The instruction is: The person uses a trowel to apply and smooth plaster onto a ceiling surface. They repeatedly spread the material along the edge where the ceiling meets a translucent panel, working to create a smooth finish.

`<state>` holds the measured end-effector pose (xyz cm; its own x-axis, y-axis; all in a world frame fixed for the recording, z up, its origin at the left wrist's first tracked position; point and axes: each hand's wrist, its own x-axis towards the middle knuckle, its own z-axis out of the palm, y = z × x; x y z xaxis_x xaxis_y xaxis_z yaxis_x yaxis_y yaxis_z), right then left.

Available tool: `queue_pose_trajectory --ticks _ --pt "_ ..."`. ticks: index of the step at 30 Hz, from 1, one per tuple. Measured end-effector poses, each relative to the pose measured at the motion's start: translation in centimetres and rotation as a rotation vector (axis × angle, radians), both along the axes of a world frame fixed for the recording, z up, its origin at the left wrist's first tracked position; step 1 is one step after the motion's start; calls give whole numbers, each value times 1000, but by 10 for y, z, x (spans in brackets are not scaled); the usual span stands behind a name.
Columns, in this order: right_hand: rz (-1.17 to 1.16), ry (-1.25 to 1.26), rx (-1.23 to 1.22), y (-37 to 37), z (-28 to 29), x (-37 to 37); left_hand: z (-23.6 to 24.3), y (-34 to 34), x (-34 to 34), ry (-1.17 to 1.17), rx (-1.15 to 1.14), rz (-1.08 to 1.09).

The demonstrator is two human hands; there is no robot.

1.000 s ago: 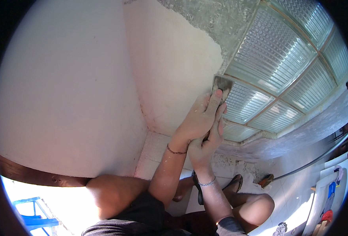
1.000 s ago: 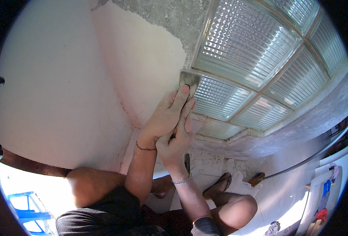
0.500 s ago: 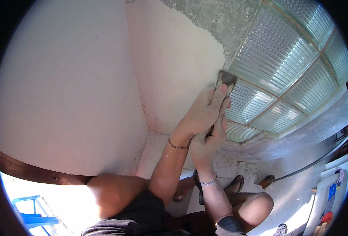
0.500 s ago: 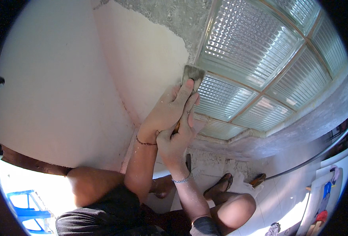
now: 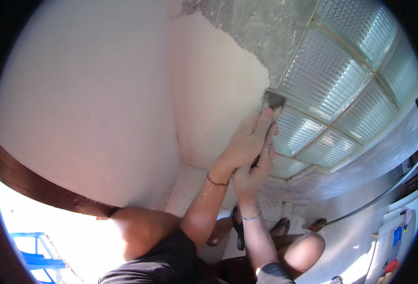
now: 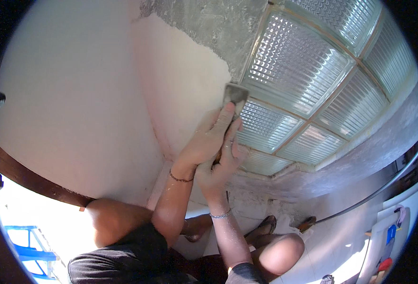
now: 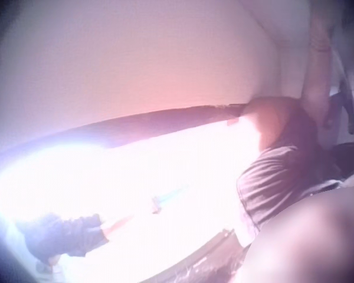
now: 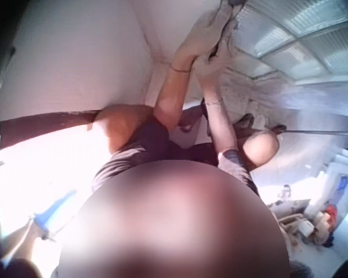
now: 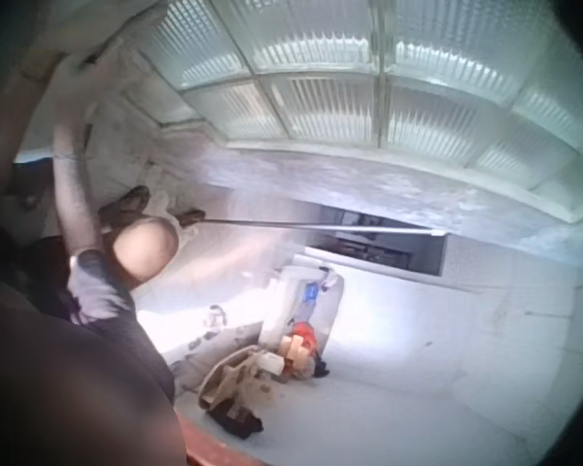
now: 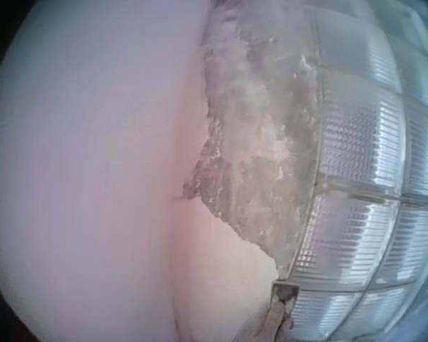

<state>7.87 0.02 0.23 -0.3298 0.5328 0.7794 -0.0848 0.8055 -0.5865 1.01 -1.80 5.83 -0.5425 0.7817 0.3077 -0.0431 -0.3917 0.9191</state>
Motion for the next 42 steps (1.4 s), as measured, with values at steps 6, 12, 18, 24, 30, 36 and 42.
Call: queue_pose_trajectory --ticks 6,12,18,24,30,36,42 --pt "-6 -15 -11 5 -21 6 -24 4 0 -140 -91 -125" --pt "6 -15 30 10 -21 9 -29 9 3 -116 -100 -75" --pt "-5 -58 49 11 -22 9 -35 11 2 -146 -107 8" --pt "-26 -72 55 7 -22 8 -33 9 -2 -105 -110 -33" --pt "-16 -69 31 4 -22 6 -29 4 -3 -89 -151 -51" --pt "-14 -100 34 4 -22 8 -30 6 -4 -120 -135 -71" --pt "-20 -110 33 3 -22 3 -20 0 -8 -119 -148 -118"
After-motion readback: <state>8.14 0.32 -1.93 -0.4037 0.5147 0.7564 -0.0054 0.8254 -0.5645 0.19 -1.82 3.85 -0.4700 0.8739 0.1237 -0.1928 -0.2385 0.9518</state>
